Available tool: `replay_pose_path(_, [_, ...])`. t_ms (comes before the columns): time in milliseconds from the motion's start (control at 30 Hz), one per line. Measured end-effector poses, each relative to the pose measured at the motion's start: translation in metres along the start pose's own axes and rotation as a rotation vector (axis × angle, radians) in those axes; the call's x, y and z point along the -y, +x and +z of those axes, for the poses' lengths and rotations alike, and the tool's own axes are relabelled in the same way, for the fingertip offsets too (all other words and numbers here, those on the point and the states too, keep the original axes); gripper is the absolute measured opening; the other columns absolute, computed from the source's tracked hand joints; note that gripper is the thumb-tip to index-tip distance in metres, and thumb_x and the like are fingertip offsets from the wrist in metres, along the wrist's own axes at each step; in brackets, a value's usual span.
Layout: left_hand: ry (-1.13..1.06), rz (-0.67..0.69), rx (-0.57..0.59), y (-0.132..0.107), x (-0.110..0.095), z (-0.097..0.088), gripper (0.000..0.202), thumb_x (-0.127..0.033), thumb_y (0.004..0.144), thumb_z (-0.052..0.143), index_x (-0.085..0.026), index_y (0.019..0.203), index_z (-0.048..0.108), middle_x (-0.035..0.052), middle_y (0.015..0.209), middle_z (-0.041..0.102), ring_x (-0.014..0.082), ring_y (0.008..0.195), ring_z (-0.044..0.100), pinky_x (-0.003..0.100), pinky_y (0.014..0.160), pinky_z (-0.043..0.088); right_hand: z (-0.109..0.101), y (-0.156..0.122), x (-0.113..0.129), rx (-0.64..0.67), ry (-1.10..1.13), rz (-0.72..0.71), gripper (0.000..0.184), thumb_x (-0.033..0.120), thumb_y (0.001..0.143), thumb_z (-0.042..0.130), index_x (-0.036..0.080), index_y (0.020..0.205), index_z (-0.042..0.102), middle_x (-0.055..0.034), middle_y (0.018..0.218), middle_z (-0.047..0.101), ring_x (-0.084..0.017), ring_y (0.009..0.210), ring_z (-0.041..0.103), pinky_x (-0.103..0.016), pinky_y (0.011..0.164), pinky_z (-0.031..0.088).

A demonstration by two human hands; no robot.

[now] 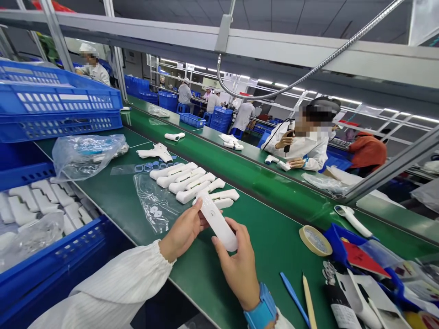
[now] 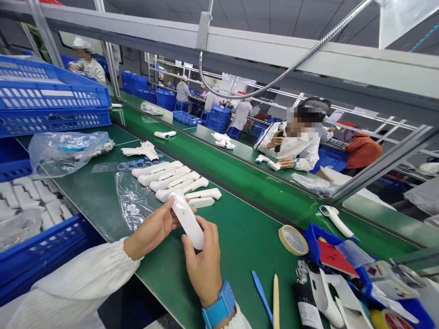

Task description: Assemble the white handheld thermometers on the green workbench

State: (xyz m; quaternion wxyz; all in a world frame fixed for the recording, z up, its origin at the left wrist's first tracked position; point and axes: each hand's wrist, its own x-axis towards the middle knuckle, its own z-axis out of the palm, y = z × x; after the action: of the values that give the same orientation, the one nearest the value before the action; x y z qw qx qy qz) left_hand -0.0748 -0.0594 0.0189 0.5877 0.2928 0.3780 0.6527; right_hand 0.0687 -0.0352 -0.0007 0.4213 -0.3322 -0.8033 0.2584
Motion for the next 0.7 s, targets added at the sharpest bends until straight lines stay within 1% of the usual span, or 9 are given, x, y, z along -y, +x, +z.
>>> replay_pose_path(133, [-0.065, -0.068, -0.039, 0.001, -0.002, -0.002, 0.048, -0.049, 0.088, 0.035, -0.014, 0.117, 0.050, 0.0108, 0.103, 0.067, 0.0238, 0.105, 0.057, 0.038, 0.090, 0.041, 0.001, -0.002, 0.000, 0.051, 0.064, 0.048, 0.036, 0.022, 0.080, 0.055, 0.024, 0.115, 0.046, -0.0095, 0.107, 0.054, -0.023, 0.096, 0.053, -0.041, 0.081, 0.047])
replay_pose_path(200, [-0.075, -0.091, -0.039, 0.001, -0.003, -0.003, 0.048, -0.049, 0.087, 0.036, -0.013, 0.115, 0.050, 0.0118, 0.100, 0.068, 0.0239, 0.100, 0.059, 0.038, 0.088, 0.043, 0.002, -0.002, 0.000, 0.071, 0.130, 0.107, 0.035, 0.023, 0.080, 0.057, 0.024, 0.114, 0.047, -0.0093, 0.108, 0.055, -0.023, 0.097, 0.054, -0.042, 0.083, 0.048])
replay_pose_path(367, [-0.058, -0.119, 0.021, 0.002, -0.008, -0.008, 0.044, -0.049, 0.085, 0.042, -0.013, 0.104, 0.055, 0.0123, 0.098, 0.067, 0.0236, 0.094, 0.061, 0.037, 0.085, 0.043, 0.005, -0.001, 0.003, 0.167, 0.485, 0.304, 0.037, 0.026, 0.077, 0.059, 0.021, 0.112, 0.047, -0.0099, 0.110, 0.059, -0.022, 0.098, 0.059, -0.039, 0.082, 0.051])
replay_pose_path(467, [-0.055, -0.101, 0.035, 0.000, -0.007, -0.007, 0.035, -0.044, 0.081, 0.051, -0.013, 0.098, 0.058, 0.0115, 0.097, 0.067, 0.0236, 0.091, 0.061, 0.037, 0.083, 0.043, 0.006, 0.001, 0.007, 0.192, 0.628, 0.381, 0.039, 0.029, 0.075, 0.062, 0.022, 0.111, 0.048, -0.0100, 0.110, 0.061, -0.023, 0.098, 0.060, -0.037, 0.080, 0.053])
replay_pose_path(567, [-0.054, -0.089, 0.015, -0.012, 0.003, -0.001, 0.029, -0.032, 0.072, 0.066, -0.012, 0.092, 0.060, 0.0079, 0.088, 0.067, 0.0198, 0.082, 0.062, 0.032, 0.078, 0.044, 0.004, 0.000, 0.009, 0.196, 0.681, 0.396, 0.042, 0.033, 0.072, 0.065, 0.023, 0.110, 0.051, -0.0103, 0.109, 0.063, -0.024, 0.096, 0.062, -0.038, 0.077, 0.054])
replay_pose_path(600, [-0.070, -0.106, -0.004, -0.017, 0.006, 0.000, 0.029, -0.032, 0.070, 0.068, -0.013, 0.090, 0.060, 0.0059, 0.082, 0.066, 0.0175, 0.076, 0.062, 0.030, 0.074, 0.045, 0.004, -0.001, 0.009, 0.200, 0.683, 0.384, 0.043, 0.034, 0.070, 0.067, 0.023, 0.109, 0.052, -0.0104, 0.108, 0.064, -0.025, 0.094, 0.063, -0.038, 0.076, 0.055])
replay_pose_path(633, [-0.097, -0.122, -0.023, -0.022, 0.007, -0.001, 0.030, -0.035, 0.070, 0.068, -0.012, 0.086, 0.060, 0.0050, 0.077, 0.065, 0.0159, 0.071, 0.062, 0.028, 0.072, 0.045, 0.004, -0.003, 0.008, 0.207, 0.682, 0.360, 0.042, 0.037, 0.068, 0.068, 0.023, 0.106, 0.055, -0.0104, 0.103, 0.066, -0.026, 0.090, 0.065, -0.038, 0.074, 0.055])
replay_pose_path(667, [-0.111, -0.114, -0.054, -0.027, 0.007, -0.005, 0.031, -0.038, 0.069, 0.068, -0.011, 0.083, 0.059, 0.0046, 0.074, 0.064, 0.0152, 0.069, 0.062, 0.028, 0.071, 0.046, 0.004, -0.005, 0.006, 0.230, 0.664, 0.357, 0.040, 0.038, 0.068, 0.069, 0.023, 0.103, 0.058, -0.0102, 0.098, 0.068, -0.026, 0.085, 0.066, -0.036, 0.071, 0.056])
replay_pose_path(700, [-0.122, -0.094, -0.085, -0.032, 0.004, -0.011, 0.035, -0.041, 0.069, 0.067, -0.012, 0.085, 0.058, 0.0047, 0.073, 0.064, 0.0160, 0.068, 0.063, 0.028, 0.069, 0.047, 0.004, -0.008, 0.002, 0.247, 0.637, 0.365, 0.038, 0.038, 0.068, 0.069, 0.023, 0.101, 0.060, -0.0097, 0.092, 0.069, -0.025, 0.079, 0.066, -0.034, 0.067, 0.056])
